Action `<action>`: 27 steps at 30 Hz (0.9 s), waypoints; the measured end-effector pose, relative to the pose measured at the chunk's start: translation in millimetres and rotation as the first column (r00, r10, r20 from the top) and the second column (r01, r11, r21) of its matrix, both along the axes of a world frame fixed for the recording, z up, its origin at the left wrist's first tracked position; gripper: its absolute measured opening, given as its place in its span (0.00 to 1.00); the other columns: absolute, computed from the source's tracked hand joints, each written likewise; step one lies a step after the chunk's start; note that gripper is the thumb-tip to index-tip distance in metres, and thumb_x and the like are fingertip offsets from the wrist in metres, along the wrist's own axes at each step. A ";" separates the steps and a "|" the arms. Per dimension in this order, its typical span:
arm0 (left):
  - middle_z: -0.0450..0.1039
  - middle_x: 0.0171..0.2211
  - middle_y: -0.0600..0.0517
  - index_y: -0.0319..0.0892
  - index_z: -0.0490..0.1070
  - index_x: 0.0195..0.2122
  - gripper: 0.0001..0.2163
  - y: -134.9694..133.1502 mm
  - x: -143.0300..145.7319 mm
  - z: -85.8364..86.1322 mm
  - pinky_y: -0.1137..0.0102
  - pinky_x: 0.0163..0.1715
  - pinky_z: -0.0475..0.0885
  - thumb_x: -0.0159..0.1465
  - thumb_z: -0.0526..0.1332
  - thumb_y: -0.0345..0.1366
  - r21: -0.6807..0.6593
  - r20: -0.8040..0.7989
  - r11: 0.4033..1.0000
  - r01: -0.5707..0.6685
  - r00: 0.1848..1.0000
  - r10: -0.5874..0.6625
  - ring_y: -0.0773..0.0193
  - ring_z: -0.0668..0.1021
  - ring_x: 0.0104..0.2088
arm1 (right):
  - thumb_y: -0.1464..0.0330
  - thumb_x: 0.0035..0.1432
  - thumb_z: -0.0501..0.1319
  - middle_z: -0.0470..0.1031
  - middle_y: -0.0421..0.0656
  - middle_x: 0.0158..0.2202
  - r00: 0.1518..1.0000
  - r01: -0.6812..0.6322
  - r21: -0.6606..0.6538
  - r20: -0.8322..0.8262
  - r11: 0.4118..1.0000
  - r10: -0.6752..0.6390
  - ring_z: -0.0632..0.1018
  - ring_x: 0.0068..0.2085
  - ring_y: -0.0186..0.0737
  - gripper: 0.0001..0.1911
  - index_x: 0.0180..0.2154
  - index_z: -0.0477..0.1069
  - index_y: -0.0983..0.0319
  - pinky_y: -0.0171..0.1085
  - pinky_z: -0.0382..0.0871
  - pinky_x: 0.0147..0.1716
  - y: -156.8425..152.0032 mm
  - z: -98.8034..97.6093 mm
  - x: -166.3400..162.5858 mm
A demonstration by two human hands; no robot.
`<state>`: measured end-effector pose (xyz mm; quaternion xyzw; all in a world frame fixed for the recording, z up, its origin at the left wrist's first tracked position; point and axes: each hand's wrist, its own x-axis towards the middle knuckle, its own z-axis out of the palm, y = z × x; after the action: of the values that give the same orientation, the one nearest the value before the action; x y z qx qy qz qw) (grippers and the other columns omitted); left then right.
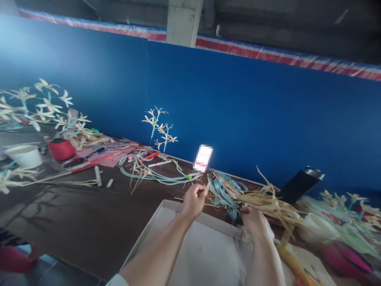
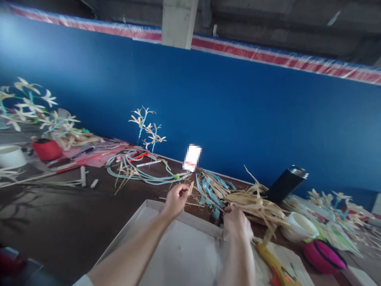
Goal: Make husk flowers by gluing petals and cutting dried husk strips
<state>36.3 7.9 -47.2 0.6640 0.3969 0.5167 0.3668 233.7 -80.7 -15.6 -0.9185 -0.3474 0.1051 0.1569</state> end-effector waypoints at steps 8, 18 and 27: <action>0.70 0.29 0.52 0.40 0.69 0.30 0.06 -1.3 -1.1 -0.3 0.74 0.34 0.66 0.57 0.53 0.29 0.020 0.001 0.999 0.027 1.000 -0.027 0.68 0.72 0.31 | 0.62 0.43 0.58 0.75 0.48 0.40 1.000 0.021 -0.045 -0.017 0.999 -0.021 0.75 0.40 0.54 0.14 0.36 0.73 0.52 0.44 0.65 0.31 2.3 -15.8 11.4; 0.70 0.30 0.52 0.40 0.69 0.30 0.05 -1.2 -0.2 -0.7 0.75 0.33 0.66 0.57 0.54 0.30 -0.017 0.014 0.999 0.041 0.999 -0.041 0.69 0.72 0.31 | 0.60 0.46 0.55 0.75 0.45 0.36 0.999 -0.027 -0.039 -0.037 0.999 0.025 0.75 0.39 0.50 0.11 0.32 0.72 0.52 0.41 0.64 0.31 2.3 -5.9 0.7; 0.71 0.31 0.52 0.41 0.69 0.30 0.05 -1.9 -0.1 1.0 0.75 0.34 0.65 0.57 0.54 0.30 0.000 -0.028 0.999 0.033 0.999 -0.033 0.68 0.71 0.31 | 0.64 0.50 0.51 0.75 0.47 0.42 0.999 0.001 0.054 0.034 0.999 -0.003 0.74 0.42 0.50 0.20 0.45 0.70 0.53 0.41 0.64 0.33 -1.4 -5.1 6.0</action>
<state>36.2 6.0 -46.2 0.6778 0.3911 0.5013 0.3693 239.7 -82.0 -20.7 -0.9159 -0.3519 0.0798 0.1757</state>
